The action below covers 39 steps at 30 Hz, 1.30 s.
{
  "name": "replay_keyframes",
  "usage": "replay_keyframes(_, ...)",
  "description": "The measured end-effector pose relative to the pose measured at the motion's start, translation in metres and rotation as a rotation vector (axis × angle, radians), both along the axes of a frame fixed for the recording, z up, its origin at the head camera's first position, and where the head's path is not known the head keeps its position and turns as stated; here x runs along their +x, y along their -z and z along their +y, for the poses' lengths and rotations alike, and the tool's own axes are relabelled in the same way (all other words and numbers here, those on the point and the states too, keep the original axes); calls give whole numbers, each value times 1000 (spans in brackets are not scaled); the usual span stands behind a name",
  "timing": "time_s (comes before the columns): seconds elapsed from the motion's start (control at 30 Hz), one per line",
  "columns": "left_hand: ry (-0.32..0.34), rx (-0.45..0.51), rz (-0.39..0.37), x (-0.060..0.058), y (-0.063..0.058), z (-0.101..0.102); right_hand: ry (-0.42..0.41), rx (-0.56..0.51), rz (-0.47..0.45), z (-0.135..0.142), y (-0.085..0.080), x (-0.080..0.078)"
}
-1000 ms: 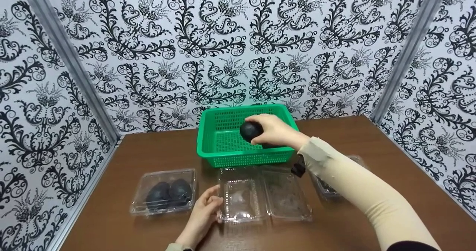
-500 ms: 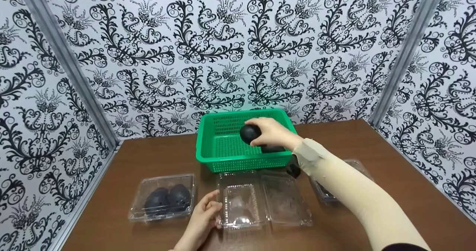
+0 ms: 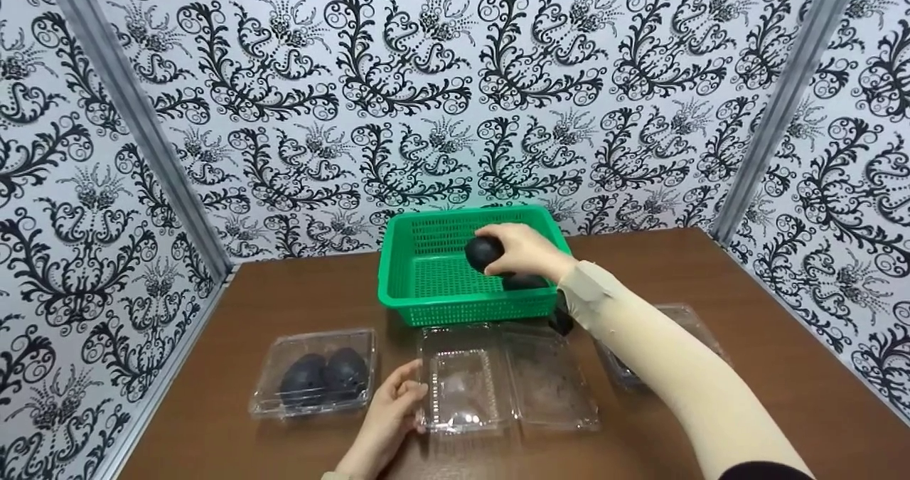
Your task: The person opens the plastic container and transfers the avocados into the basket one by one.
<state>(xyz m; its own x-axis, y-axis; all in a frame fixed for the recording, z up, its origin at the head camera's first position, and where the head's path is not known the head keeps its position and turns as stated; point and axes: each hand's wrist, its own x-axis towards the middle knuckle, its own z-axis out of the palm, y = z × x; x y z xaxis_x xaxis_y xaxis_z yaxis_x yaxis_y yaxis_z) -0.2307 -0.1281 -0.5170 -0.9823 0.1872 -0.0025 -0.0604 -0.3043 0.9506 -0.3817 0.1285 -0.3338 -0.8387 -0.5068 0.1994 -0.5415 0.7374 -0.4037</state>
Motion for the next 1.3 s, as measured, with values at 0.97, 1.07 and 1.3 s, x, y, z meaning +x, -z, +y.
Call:
replay_keyframes(0.97, 12, 28, 31, 1, 2, 0, 22, -3, -85, -2, 34, -26)
replay_keyframes(1.07, 12, 24, 28, 1, 1, 0, 22, 3, -95, -1, 38, -28)
replay_keyframes(1.3, 10, 34, 7, 1, 1, 0, 24, 0, -111, 3, 44, -28)
